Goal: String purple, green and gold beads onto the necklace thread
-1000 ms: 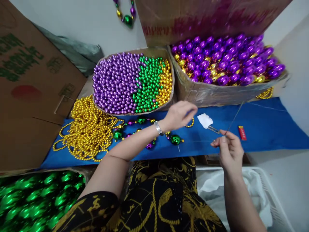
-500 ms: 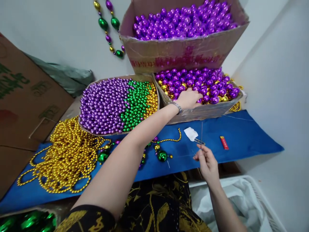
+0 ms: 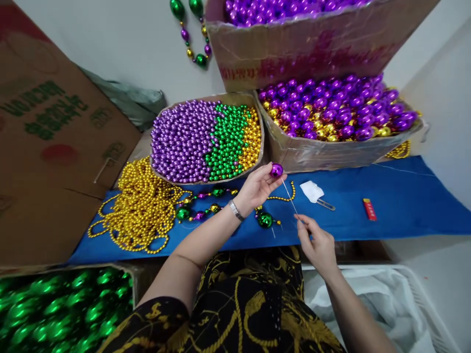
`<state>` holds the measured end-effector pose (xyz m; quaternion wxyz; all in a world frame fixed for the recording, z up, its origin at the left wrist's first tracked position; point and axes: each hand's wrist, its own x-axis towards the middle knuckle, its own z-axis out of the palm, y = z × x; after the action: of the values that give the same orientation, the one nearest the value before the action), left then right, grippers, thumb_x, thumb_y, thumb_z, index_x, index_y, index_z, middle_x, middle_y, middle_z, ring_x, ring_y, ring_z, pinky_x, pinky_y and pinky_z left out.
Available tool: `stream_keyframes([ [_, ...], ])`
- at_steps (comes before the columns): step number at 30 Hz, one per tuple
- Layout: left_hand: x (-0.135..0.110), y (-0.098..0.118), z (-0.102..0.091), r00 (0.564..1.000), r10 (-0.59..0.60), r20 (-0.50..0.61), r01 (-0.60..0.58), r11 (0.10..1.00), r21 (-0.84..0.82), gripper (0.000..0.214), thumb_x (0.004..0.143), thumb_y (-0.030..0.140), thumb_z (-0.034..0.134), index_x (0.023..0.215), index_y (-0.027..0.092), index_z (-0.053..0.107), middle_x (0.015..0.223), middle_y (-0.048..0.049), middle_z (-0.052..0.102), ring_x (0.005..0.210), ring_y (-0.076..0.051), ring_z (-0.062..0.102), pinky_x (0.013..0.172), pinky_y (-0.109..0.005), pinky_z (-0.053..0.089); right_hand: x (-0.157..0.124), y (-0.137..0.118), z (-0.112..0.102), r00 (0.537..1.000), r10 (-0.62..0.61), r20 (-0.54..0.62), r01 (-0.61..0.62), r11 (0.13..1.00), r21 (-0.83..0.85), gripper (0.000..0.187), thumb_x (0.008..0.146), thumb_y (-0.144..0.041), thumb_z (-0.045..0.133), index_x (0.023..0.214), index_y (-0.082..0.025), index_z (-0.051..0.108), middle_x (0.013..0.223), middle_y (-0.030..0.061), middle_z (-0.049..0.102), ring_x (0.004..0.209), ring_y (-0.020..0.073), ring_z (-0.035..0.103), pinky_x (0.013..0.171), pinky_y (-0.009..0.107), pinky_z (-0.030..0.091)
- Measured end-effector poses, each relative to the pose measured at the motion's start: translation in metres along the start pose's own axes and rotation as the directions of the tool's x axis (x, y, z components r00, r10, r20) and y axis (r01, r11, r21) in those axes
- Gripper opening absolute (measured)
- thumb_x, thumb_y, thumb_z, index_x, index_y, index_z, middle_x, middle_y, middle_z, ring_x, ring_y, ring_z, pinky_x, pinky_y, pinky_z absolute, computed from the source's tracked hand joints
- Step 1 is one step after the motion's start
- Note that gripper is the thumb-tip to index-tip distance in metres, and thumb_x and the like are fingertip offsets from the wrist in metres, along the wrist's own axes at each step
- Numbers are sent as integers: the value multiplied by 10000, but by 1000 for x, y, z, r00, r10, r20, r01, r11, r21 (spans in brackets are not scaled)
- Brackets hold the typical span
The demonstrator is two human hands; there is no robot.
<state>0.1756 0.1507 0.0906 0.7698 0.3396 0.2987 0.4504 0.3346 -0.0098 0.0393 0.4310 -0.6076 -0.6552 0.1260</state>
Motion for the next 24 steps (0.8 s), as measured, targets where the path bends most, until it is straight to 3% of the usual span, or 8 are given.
stream_keyframes([
  [4,-13,-3,-15,996,16,-82,-21,998,-59,201,864,367,652,880,175,596,924,-43,710,977,-187,691,968,-414,549,-2,-5,8,995,-94,42,94,996,-8,213,964,-247,500,1134,-230,627,1005,44,735,742,157,705,729,262,568],
  [10,-25,0,-23,997,15,-81,-27,989,-146,163,847,319,669,886,177,599,906,-18,707,915,-155,697,980,-398,541,-1,-11,12,989,-143,49,145,989,-43,217,965,-232,501,1144,-221,624,1018,48,735,778,167,712,745,268,571],
  [16,-35,1,-26,996,71,-49,-73,996,-51,261,808,358,718,958,174,610,972,-45,700,944,-191,696,974,-425,535,-2,-15,14,989,-135,59,139,989,-57,226,963,-232,506,1156,-227,623,1016,43,735,770,165,714,767,265,571],
  [24,-55,-4,-25,996,65,62,-58,993,-100,375,738,273,794,1060,161,639,990,-49,685,921,-195,700,888,-371,549,0,-18,22,988,-144,54,148,987,-63,220,972,-236,492,1139,-199,629,1015,51,736,759,150,712,755,235,558],
])
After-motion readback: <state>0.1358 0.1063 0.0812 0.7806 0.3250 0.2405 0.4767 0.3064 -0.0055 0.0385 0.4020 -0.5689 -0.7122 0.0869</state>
